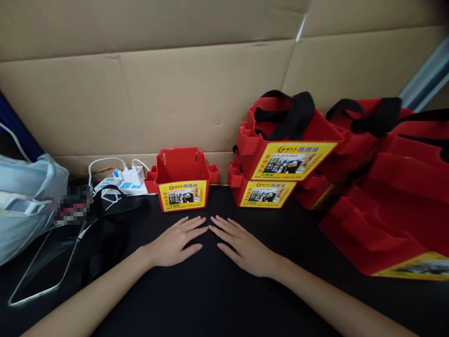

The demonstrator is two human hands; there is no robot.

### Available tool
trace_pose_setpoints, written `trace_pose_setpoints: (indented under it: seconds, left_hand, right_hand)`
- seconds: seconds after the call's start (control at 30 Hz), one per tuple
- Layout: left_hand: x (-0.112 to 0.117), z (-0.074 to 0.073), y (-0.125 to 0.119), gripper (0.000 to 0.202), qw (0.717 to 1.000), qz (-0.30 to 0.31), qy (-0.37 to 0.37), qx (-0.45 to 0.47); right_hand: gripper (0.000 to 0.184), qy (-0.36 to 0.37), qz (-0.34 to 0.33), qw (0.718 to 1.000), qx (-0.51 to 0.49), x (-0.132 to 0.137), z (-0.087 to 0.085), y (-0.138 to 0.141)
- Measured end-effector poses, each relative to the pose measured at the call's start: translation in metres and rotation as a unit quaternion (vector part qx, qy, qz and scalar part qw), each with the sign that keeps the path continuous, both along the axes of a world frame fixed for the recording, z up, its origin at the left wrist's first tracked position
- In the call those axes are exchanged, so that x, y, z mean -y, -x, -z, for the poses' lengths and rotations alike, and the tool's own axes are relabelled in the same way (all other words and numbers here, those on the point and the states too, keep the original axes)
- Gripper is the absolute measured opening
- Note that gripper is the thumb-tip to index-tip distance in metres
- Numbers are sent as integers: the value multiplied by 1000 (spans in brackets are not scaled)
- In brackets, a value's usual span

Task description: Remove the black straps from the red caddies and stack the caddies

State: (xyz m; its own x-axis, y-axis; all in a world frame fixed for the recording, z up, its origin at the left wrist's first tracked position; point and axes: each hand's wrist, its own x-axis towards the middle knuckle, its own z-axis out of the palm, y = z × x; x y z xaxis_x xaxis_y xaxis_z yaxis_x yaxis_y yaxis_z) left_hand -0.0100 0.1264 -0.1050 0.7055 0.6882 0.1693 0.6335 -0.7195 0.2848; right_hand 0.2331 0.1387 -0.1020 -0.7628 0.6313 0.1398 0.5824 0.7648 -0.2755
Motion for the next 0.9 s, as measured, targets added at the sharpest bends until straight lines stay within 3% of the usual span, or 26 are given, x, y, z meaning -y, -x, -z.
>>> trace_pose_setpoints:
  seconds: [0.6, 0.9]
  left_hand:
    - [0, -1, 0, 49, 1000, -2, 7, -12]
    - [1, 0, -1, 39, 999, -8, -49, -11]
  right_hand:
    - [45, -17, -6, 1000, 0, -1, 4, 0]
    - [45, -18, -5, 1000, 1, -1, 5, -1]
